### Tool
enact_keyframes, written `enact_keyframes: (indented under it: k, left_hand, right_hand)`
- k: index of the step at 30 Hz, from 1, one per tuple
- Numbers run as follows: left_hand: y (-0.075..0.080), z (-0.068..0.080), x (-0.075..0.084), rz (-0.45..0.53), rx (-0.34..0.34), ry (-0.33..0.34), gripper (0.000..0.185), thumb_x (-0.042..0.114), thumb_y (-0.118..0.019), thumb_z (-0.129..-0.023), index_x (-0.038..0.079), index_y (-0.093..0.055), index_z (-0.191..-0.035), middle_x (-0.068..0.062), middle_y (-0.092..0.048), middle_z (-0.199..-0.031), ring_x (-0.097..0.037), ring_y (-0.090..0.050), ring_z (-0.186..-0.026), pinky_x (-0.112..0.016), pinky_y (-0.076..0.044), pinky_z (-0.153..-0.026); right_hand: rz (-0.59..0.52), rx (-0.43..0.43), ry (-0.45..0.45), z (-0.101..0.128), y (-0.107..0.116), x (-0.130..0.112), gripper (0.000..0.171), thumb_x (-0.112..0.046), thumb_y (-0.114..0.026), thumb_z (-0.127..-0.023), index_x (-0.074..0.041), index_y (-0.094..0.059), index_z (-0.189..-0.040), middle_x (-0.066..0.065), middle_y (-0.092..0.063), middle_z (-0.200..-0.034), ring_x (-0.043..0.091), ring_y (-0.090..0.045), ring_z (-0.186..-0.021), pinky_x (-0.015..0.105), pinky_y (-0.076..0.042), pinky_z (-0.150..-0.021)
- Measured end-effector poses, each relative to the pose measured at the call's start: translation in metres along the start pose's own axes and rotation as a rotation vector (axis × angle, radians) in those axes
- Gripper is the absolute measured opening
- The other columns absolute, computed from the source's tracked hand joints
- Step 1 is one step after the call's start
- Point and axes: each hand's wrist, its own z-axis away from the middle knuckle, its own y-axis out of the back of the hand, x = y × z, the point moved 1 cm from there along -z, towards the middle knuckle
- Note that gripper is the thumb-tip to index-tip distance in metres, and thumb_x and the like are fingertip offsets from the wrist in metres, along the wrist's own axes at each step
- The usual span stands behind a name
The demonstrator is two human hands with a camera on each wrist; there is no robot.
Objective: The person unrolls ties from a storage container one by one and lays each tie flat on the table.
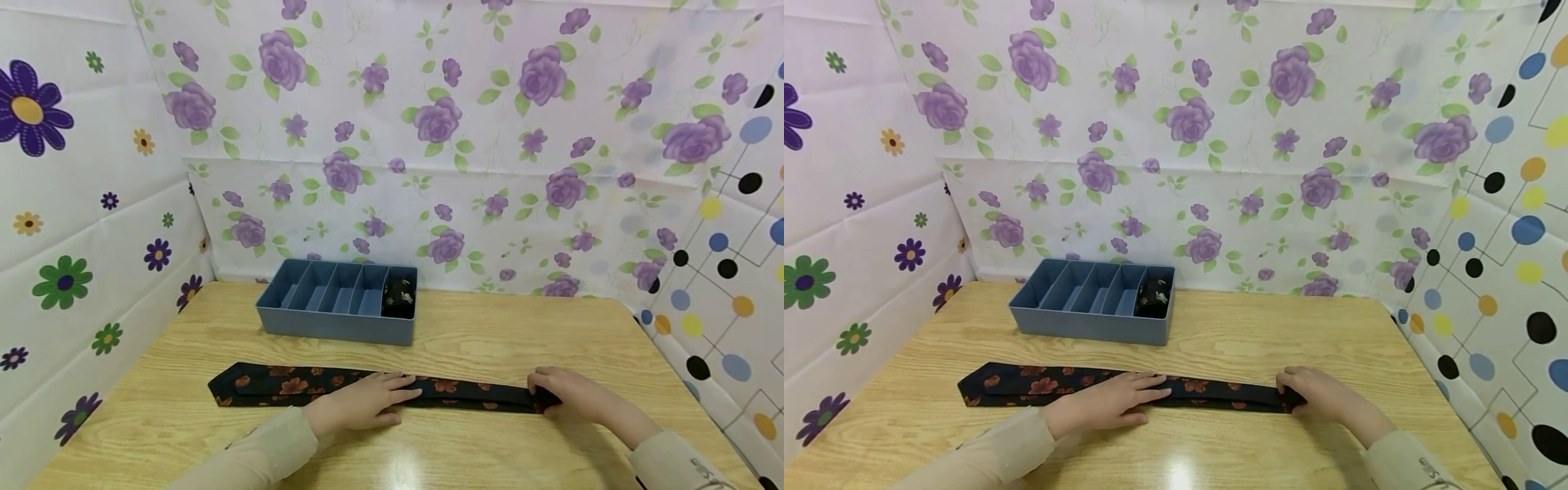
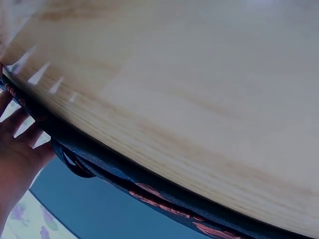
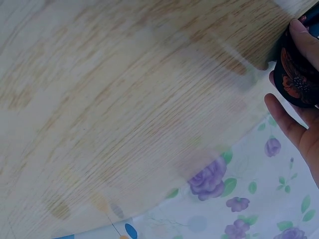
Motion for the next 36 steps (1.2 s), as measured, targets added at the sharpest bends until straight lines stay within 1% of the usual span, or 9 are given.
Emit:
enact_keyframes:
  k: [5,8,13,19,25,36]
  left_hand:
    - [-0.001,-0.001,0.0,-0.012,0.002,-0.009,0.056,0.039,-0.047,-0.098,0.025,-0.029,-0.149,-0.003,-0.026,-0.156,-0.025,-0.026,-0.143,-0.046,-0.03,-0.113]
    - [-0.002,-0.001,-0.001,-0.012,0.009,-0.026,0.056,0.038,-0.046,-0.098,0.024,-0.029,-0.15,-0.004,-0.026,-0.156,-0.026,-0.026,-0.143,-0.048,-0.031,-0.112]
    - [-0.002,0.0,-0.002,-0.005,0.0,-0.019,0.056,0.038,-0.045,-0.098,0.024,-0.028,-0.15,-0.003,-0.024,-0.156,-0.026,-0.026,-0.143,-0.049,-0.031,-0.112]
    - [-0.001,-0.002,-0.001,-0.006,-0.026,0.005,0.057,0.038,-0.045,-0.099,0.026,-0.026,-0.15,0.0,-0.021,-0.157,-0.022,-0.023,-0.145,-0.047,-0.028,-0.114]
    - [0.0,-0.002,0.0,-0.01,-0.026,0.009,0.057,0.038,-0.046,-0.098,0.026,-0.026,-0.15,-0.001,-0.022,-0.157,-0.022,-0.023,-0.144,-0.047,-0.029,-0.114]
    - [0.0,-0.002,0.001,-0.001,-0.029,0.015,0.057,0.038,-0.046,-0.098,0.026,-0.026,-0.15,-0.001,-0.022,-0.157,-0.022,-0.023,-0.145,-0.047,-0.028,-0.114]
  right_hand:
    - [0.001,-0.005,-0.005,0.001,0.0,0.002,0.032,-0.018,-0.081,-0.072,-0.02,-0.056,-0.093,-0.008,-0.056,-0.091,0.012,-0.059,-0.082,0.031,-0.052,-0.067]
    - [0.004,-0.007,-0.005,0.001,0.0,0.003,0.032,-0.018,-0.081,-0.072,-0.021,-0.055,-0.091,-0.009,-0.055,-0.09,0.01,-0.057,-0.08,0.03,-0.051,-0.065]
    - [-0.002,-0.008,-0.003,0.003,0.002,0.004,0.032,-0.016,-0.081,-0.072,-0.021,-0.055,-0.089,-0.009,-0.054,-0.089,0.008,-0.056,-0.079,0.03,-0.05,-0.064]
    - [-0.001,0.003,0.001,0.007,0.002,0.008,0.034,-0.012,-0.082,-0.069,-0.02,-0.055,-0.088,-0.01,-0.053,-0.088,0.004,-0.053,-0.077,0.029,-0.049,-0.063]
    - [-0.003,0.008,-0.005,0.009,0.002,0.009,0.035,-0.01,-0.082,-0.069,-0.019,-0.054,-0.087,-0.011,-0.051,-0.086,0.004,-0.053,-0.077,0.029,-0.049,-0.062]
    - [-0.024,-0.019,-0.022,0.014,0.002,0.014,0.034,-0.013,-0.082,-0.069,-0.02,-0.055,-0.087,-0.011,-0.051,-0.085,0.005,-0.054,-0.076,0.028,-0.049,-0.062]
